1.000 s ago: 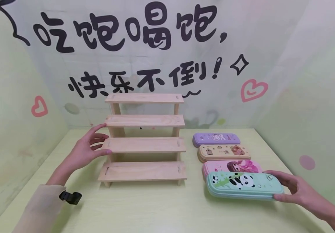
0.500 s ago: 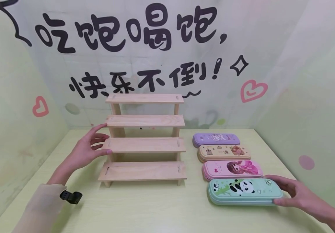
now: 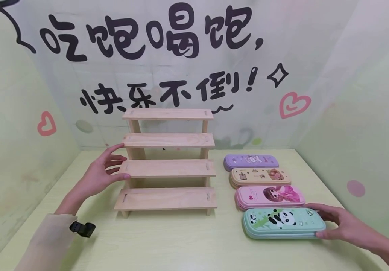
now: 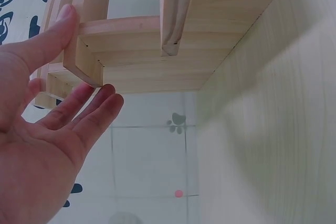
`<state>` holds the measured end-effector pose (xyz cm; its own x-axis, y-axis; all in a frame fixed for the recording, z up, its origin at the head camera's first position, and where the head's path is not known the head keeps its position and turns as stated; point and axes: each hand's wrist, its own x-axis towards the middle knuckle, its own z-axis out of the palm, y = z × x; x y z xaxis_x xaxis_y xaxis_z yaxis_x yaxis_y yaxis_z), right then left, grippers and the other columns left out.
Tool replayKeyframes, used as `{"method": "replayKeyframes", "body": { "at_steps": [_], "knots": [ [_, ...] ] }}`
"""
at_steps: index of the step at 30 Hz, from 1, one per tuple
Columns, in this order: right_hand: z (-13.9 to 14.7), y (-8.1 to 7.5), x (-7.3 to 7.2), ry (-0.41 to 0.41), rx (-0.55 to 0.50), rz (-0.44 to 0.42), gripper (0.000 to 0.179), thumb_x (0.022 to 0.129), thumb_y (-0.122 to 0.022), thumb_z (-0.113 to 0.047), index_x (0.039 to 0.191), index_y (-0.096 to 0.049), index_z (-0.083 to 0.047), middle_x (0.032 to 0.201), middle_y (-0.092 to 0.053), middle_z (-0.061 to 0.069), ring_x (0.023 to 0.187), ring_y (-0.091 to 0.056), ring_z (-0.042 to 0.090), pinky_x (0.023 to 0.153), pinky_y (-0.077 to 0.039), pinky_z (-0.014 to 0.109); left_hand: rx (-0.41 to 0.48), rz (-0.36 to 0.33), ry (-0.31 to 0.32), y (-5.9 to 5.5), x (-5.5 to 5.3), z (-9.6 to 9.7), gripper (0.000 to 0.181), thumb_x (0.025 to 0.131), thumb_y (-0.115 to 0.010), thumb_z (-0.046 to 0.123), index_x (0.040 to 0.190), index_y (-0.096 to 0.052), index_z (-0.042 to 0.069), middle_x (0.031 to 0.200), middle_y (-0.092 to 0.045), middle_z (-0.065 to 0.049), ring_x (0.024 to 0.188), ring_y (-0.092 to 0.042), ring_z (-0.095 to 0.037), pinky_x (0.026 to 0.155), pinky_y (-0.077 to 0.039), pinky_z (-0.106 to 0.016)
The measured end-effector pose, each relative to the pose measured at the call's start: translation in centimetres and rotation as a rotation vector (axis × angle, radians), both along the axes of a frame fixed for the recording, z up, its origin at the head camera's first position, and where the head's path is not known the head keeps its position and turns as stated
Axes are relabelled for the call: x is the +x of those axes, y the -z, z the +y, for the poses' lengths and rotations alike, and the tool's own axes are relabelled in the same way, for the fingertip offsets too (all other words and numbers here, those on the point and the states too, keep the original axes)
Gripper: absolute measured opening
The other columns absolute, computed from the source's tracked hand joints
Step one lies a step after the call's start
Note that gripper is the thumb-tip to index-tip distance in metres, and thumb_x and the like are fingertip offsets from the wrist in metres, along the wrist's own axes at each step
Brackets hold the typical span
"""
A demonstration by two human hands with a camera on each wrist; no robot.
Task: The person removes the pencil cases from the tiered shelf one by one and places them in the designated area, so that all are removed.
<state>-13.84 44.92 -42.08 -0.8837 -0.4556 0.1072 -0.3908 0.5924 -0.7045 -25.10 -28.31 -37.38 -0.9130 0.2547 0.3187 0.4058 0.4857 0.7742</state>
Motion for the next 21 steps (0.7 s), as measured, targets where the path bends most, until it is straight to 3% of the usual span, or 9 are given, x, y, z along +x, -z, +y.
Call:
{"method": "replayKeyframes", "body": {
  "at_steps": [9,21],
  "knots": [
    [0.25,0.27,-0.33,-0.006,0.053,0.05,0.072,0.083,-0.086,0.0,0.148,-0.056,-0.002,0.124,-0.065,-0.011,0.098,-0.064,0.008,0.072,-0.055,0.023,-0.012,-0.003,-0.008,-0.09,0.1,0.03,0.103,0.084,-0.092,0.016,0.166,-0.031,0.026,0.135,-0.062,-0.021,0.129,-0.059,-0.043,0.097,-0.051,-0.012],
    [0.07,0.71,-0.36,0.033,0.088,0.1,0.071,0.079,-0.09,-0.004,0.144,-0.06,-0.004,0.122,-0.065,-0.011,0.099,-0.06,0.006,0.074,-0.055,0.023,-0.012,-0.012,-0.012,0.0,0.22,-0.06,0.103,0.084,-0.092,0.016,0.166,-0.031,0.026,0.135,-0.062,-0.022,0.13,-0.058,-0.045,0.097,-0.051,-0.012]
  ]
}}
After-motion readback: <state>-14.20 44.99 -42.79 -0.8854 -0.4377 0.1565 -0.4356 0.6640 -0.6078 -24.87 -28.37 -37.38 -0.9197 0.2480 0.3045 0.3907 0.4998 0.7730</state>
